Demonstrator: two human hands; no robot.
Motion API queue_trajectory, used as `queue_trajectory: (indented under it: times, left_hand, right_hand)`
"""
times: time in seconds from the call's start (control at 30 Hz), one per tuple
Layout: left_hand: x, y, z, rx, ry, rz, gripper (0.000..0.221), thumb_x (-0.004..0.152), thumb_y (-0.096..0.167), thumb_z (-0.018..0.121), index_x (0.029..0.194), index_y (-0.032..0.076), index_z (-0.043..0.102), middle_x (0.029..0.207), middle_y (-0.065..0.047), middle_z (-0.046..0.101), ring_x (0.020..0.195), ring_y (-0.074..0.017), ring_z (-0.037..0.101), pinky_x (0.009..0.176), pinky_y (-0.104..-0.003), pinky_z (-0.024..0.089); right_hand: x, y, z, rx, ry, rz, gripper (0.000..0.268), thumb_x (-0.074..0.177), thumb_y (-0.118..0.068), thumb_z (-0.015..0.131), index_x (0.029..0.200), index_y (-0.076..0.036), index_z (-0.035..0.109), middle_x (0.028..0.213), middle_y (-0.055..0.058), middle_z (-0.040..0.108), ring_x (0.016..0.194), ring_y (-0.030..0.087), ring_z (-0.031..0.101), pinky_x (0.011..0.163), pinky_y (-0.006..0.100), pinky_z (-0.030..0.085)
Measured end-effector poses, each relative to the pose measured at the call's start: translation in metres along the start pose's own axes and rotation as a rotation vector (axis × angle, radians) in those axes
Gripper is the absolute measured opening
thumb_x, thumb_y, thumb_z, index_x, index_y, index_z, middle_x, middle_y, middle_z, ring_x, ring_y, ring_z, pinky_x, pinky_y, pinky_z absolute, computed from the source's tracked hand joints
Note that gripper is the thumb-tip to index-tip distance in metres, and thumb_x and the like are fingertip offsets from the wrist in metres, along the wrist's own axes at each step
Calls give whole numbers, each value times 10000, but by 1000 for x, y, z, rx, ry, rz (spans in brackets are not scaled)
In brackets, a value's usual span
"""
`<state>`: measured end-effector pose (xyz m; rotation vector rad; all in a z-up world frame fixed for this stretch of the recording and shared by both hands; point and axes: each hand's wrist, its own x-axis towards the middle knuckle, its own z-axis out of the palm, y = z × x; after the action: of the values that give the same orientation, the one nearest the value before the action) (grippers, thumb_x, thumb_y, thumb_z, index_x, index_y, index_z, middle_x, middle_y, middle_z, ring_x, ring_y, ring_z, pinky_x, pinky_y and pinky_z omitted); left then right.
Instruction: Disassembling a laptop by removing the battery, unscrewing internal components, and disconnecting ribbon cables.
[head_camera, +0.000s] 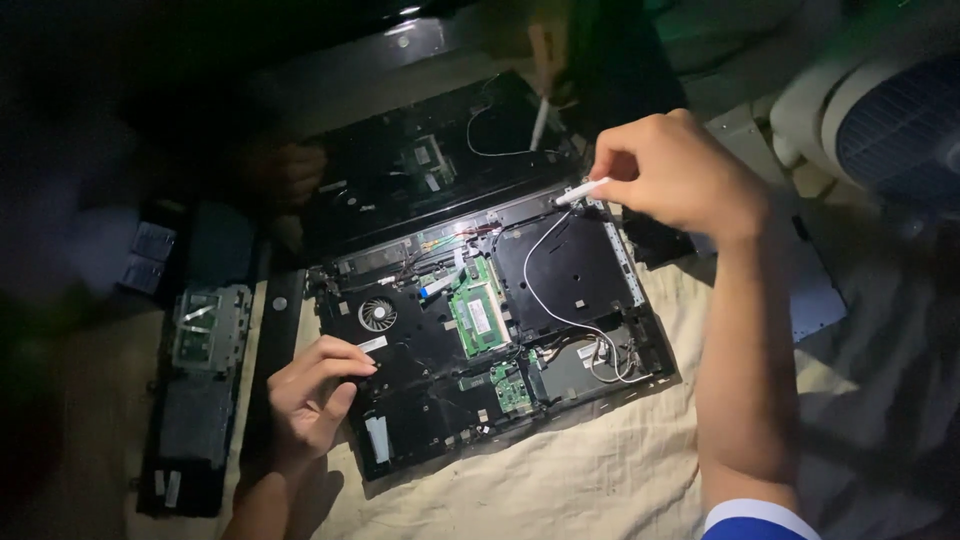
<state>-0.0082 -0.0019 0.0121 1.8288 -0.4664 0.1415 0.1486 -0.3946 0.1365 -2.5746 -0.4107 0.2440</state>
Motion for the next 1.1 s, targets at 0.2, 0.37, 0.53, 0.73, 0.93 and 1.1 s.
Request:
queue_trajectory:
  times: [0.2,0.37,0.53,0.73,0.93,1.1]
  left_hand:
    - [-1,-1,-3,-64,-60,15,551,978,496,506,919,-5,727,982,-131,682,840,-209,642,750,-301,530]
    - [0,0,-2,-48,-61,10,686,994,620,462,912,-3,736,982,-126,688,855,-210,661,776,-313,552]
    - [0,-3,-1,-64,-71,52,807,978,741,418,903,6,744,971,-116,692,840,-198,616,757,-310,500]
    - [5,3,-4,-63,-88,56,785,987,715,416,900,5,737,962,-103,684,832,-188,614,759,-306,509]
    - [5,1,-4,-42,-90,61,752,1000,670,414,893,-2,734,953,-112,689,820,-191,625,752,-299,519]
    - [5,4,-7,-17,-105,24,755,988,688,415,898,12,740,964,-102,693,823,-186,624,749,-293,507]
  right_hand:
    - [8,38,-2,162,-148,77,122,798,-74,820,847,8,745,781,69,773,670,134,648,653,266,495]
    - [13,47,0,283,-211,81,100,802,-15,813,872,13,747,836,95,804,725,140,717,663,244,511]
    - [8,31,-7,490,-492,-42,263,822,-6,760,1073,-8,840,849,66,826,663,123,674,578,242,494]
    - [1,-31,-6,144,-310,108,250,824,-179,783,1046,-87,850,785,22,823,605,125,613,568,259,471]
    - [-1,-42,12,155,-12,-229,136,877,-118,758,978,-39,803,689,18,726,505,89,503,469,229,369]
    - [6,-48,26,106,84,-373,102,896,-45,755,978,12,778,769,74,731,553,127,577,501,247,426]
